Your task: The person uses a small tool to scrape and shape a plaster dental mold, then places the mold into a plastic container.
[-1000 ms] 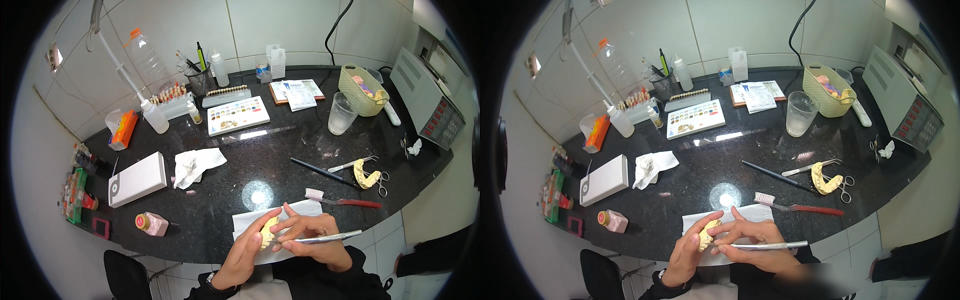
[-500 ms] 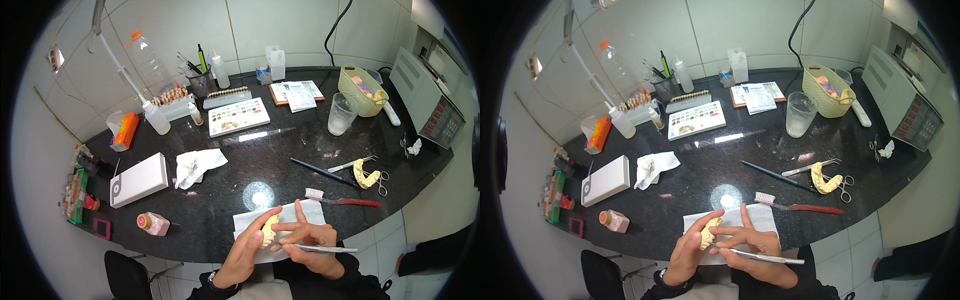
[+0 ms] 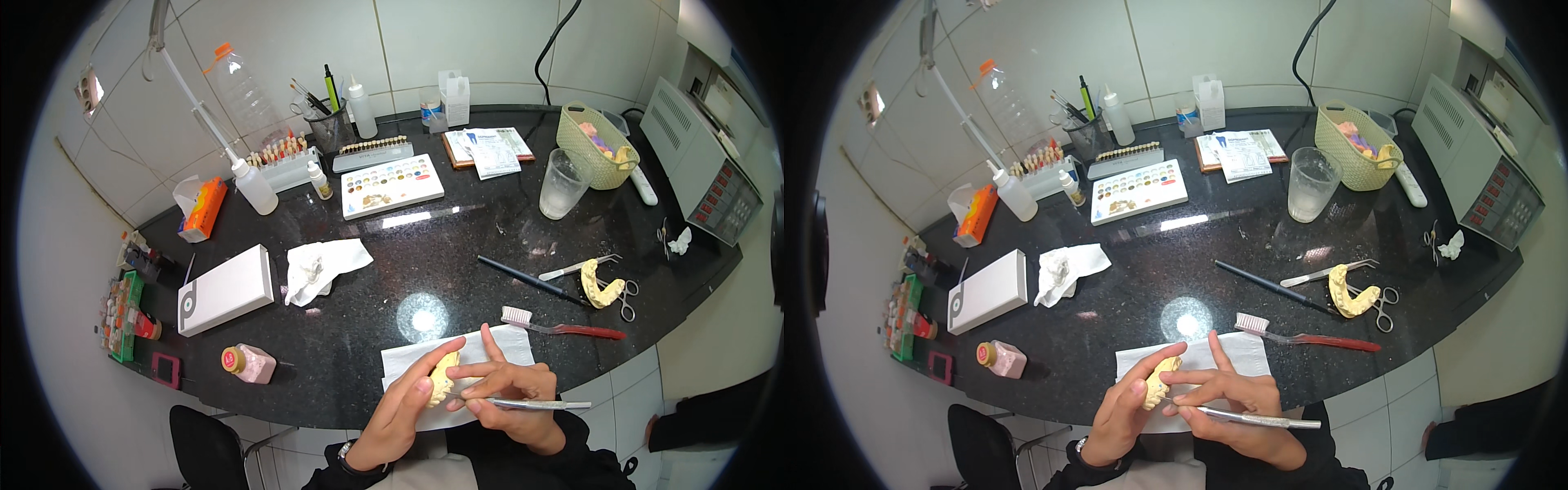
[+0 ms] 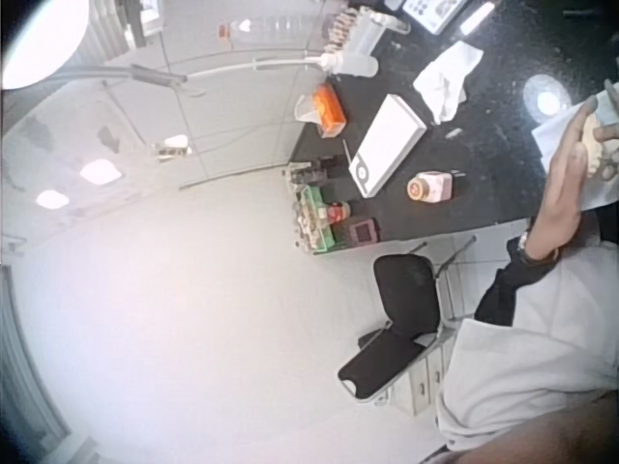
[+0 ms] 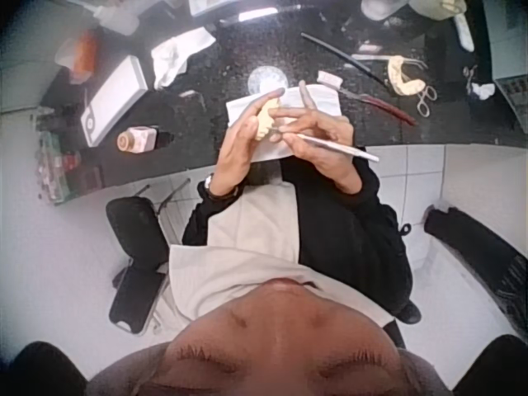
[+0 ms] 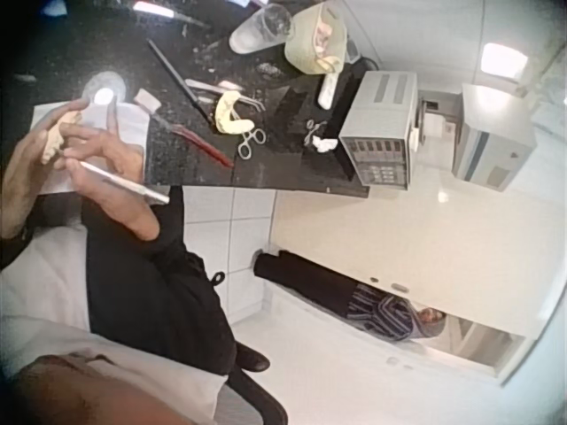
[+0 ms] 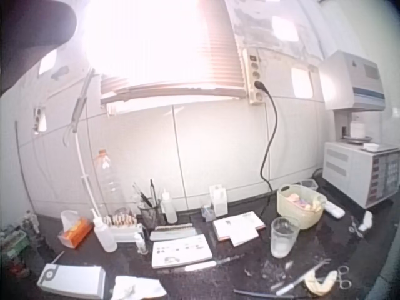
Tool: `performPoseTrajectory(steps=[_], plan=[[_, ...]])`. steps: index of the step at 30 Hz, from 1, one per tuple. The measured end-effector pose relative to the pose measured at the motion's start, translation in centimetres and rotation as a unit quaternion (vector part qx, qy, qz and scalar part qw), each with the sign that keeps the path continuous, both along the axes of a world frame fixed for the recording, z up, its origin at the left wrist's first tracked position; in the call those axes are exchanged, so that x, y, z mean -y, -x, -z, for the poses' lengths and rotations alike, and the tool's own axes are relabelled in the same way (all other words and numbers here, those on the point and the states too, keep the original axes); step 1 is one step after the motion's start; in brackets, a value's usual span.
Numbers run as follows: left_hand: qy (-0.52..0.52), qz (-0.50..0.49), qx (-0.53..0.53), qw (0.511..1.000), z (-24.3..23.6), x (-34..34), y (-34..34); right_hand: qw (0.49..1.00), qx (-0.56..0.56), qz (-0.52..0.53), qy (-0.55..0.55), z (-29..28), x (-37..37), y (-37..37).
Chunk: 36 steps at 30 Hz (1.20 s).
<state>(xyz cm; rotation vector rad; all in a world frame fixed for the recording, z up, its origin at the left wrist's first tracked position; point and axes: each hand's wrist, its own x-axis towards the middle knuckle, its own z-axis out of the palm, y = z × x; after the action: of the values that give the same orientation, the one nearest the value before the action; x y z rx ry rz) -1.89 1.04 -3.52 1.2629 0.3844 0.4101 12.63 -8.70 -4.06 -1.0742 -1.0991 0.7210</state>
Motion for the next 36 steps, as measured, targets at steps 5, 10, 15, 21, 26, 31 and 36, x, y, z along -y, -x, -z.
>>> performPoseTrajectory(steps=[5, 10, 15, 21, 26, 31, 36], plan=[[0.024, -0.001, 0.0, 1.0, 0.01, -0.15, 0.02, 1.0, -0.007, 0.016, 0.006, -0.43, -0.38, 0.34], [-0.007, -0.014, -0.018, 1.0, -0.25, 0.03, -0.01, 0.999, 0.003, -0.026, 0.02, -0.26, -0.09, -0.19], [-0.017, -0.017, -0.018, 1.0, -0.13, 0.08, -0.09, 0.999, -0.006, -0.037, 0.017, 0.1, -0.06, -0.29], [0.008, -0.005, -0.009, 1.0, -0.12, -0.18, -0.15, 1.0, -0.009, 0.005, 0.013, -0.32, -0.18, 0.21], [0.021, 0.004, -0.008, 1.0, 0.1, -0.27, -0.04, 1.0, -0.003, -0.002, 0.019, -0.34, -0.19, 0.12], [0.012, 0.009, -0.007, 1.0, -0.14, -0.24, -0.01, 1.0, -0.013, -0.006, 0.018, -0.28, -0.18, 0.04], [0.015, 0.008, -0.015, 1.0, -0.45, -0.25, -0.12, 1.0, -0.01, -0.025, 0.012, -0.29, -0.22, -0.29]])
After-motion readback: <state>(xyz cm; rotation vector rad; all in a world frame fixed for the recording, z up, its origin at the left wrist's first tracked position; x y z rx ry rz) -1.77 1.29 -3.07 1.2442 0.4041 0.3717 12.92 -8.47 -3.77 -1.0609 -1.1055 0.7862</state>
